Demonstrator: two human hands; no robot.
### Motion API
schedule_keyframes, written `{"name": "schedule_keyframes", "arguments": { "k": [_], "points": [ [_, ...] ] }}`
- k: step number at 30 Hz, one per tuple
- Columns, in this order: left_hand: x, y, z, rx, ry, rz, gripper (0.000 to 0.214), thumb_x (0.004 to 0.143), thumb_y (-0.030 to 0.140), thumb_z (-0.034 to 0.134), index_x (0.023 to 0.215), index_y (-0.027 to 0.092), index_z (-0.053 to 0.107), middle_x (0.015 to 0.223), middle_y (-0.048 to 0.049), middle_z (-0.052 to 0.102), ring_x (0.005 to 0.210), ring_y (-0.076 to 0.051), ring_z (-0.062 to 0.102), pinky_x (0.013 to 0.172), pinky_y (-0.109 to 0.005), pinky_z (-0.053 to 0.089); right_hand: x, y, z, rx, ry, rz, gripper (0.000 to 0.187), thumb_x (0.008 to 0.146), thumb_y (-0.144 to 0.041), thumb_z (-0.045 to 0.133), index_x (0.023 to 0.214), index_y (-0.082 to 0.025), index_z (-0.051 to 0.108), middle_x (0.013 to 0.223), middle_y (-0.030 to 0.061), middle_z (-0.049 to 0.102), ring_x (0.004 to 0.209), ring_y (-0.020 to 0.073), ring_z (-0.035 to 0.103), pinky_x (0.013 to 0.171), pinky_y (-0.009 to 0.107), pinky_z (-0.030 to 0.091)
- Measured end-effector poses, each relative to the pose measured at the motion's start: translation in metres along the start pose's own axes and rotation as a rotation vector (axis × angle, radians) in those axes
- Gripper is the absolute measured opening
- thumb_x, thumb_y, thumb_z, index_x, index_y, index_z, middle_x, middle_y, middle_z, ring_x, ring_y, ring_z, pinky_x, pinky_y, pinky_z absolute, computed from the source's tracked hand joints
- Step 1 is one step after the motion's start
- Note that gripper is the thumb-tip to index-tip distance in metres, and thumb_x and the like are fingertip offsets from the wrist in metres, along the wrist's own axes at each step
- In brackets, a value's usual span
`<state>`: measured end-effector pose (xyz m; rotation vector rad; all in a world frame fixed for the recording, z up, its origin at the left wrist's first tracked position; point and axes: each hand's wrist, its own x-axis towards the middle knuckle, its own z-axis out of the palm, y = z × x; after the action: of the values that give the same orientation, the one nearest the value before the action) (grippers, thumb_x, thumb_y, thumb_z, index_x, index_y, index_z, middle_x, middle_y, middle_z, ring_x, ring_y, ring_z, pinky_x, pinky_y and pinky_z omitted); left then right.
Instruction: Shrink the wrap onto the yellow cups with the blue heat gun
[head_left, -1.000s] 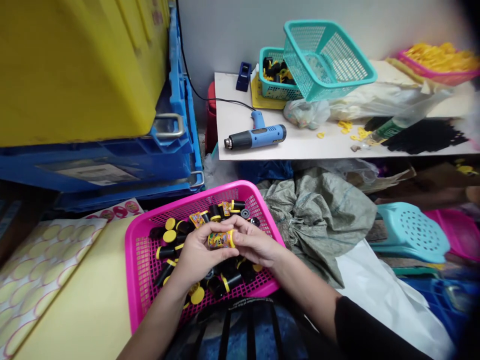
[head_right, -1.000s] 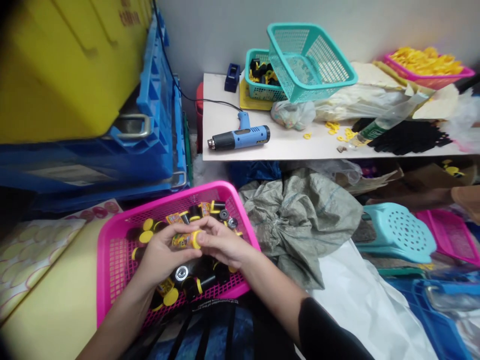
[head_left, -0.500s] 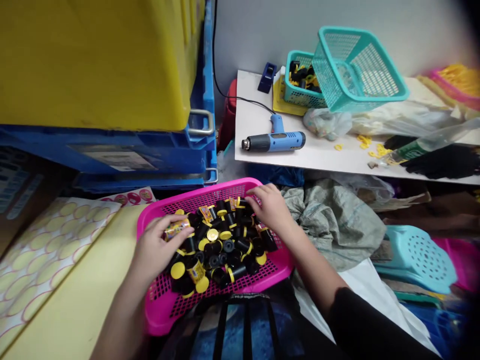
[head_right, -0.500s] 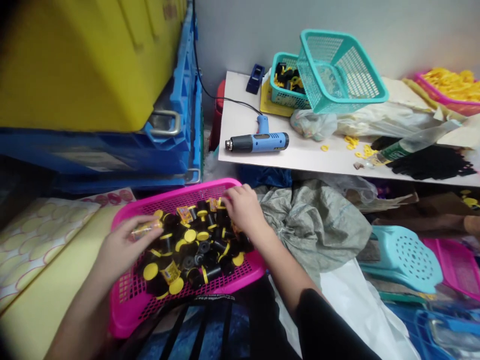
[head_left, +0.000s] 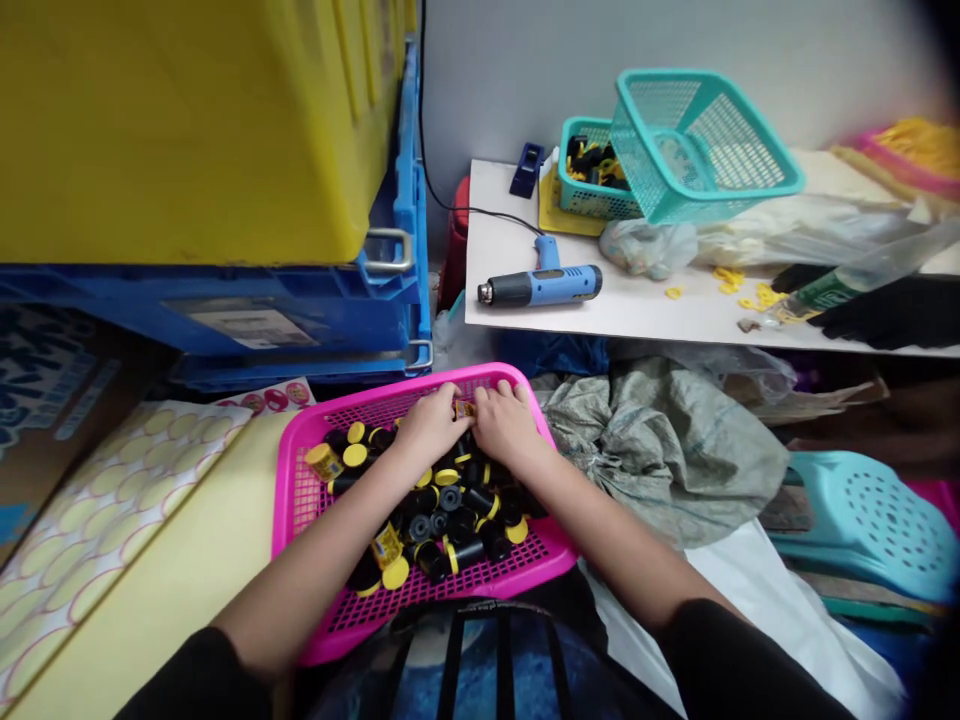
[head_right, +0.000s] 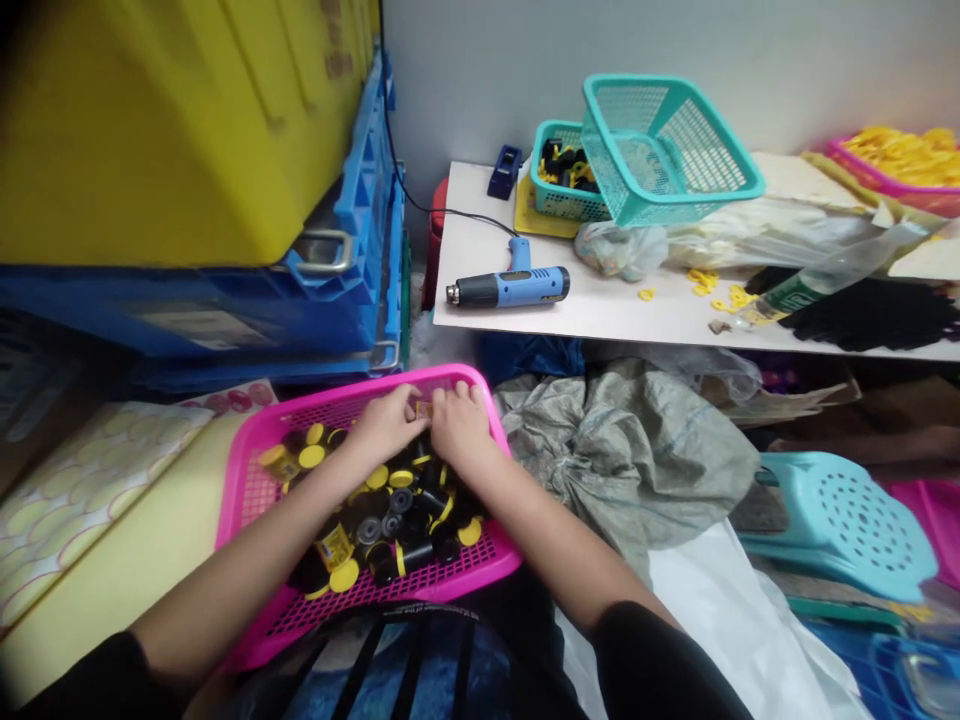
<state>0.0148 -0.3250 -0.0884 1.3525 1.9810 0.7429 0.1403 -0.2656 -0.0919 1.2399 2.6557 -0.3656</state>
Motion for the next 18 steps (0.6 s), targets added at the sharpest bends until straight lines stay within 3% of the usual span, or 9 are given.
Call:
{"name": "schedule_keyframes", "arguments": {
  "k": [2,4,7,12,18],
  "points": [
    [0.004,-0.005,0.01,-0.063,-0.003,-0.027,0.034,0.092,0.038,0.062,0.117,0.015,0.061,0.113,-0.0075,0.064,0.098,-0.022,0.064,0.084,-0.042,0.055,-0.001,0.001,0.0,0.005,-0.003,-0.016,0.038,0.092,-0.028,0.035,0.119,-0.007,0.051,0.115,0.0164,0.049,0.115,0.0246,0.035,0.105,0.041,0.026],
    [0.002,-0.011,0.01,-0.15,0.023,-0.057,0.03,0.087,0.032,0.067,0.112,0.014,0.063,0.094,-0.0042,0.068,0.084,-0.02,0.065,0.08,-0.039,0.055,-0.001,0.002,-0.002,0.011,-0.001,-0.014,0.04,0.091,-0.03,0.037,0.121,-0.007,0.051,0.12,0.0168,0.046,0.116,0.0254,0.035,0.105,0.041,0.027],
    [-0.012,-0.019,-0.003,-0.331,0.096,-0.106,0.037,0.072,0.022,0.076,0.107,0.016,0.066,0.06,0.004,0.061,0.061,-0.017,0.06,0.07,-0.033,0.051,-0.004,0.003,-0.004,0.026,-0.009,-0.013,0.039,0.09,-0.025,0.036,0.118,-0.006,0.054,0.122,0.0183,0.044,0.119,0.0269,0.035,0.105,0.041,0.027],
    [-0.046,-0.022,-0.025,-0.688,0.234,-0.217,0.038,0.063,0.037,0.081,0.092,0.016,0.069,0.069,0.0009,0.067,0.063,-0.014,0.062,0.063,-0.027,0.05,-0.007,0.006,-0.003,0.101,-0.029,-0.045,0.035,0.088,-0.021,0.042,0.115,-0.006,0.058,0.116,0.0169,0.049,0.118,0.0258,0.039,0.108,0.042,0.027],
    [-0.067,-0.013,-0.021,-1.041,0.239,-0.294,0.042,0.056,0.037,0.087,0.083,0.016,0.064,0.084,-0.002,0.071,0.068,-0.012,0.064,0.059,-0.022,0.051,-0.006,0.007,-0.015,0.292,0.065,-0.031,0.042,0.084,-0.02,0.048,0.124,-0.009,0.056,0.123,0.0163,0.048,0.117,0.0242,0.044,0.108,0.041,0.031]
  ]
}}
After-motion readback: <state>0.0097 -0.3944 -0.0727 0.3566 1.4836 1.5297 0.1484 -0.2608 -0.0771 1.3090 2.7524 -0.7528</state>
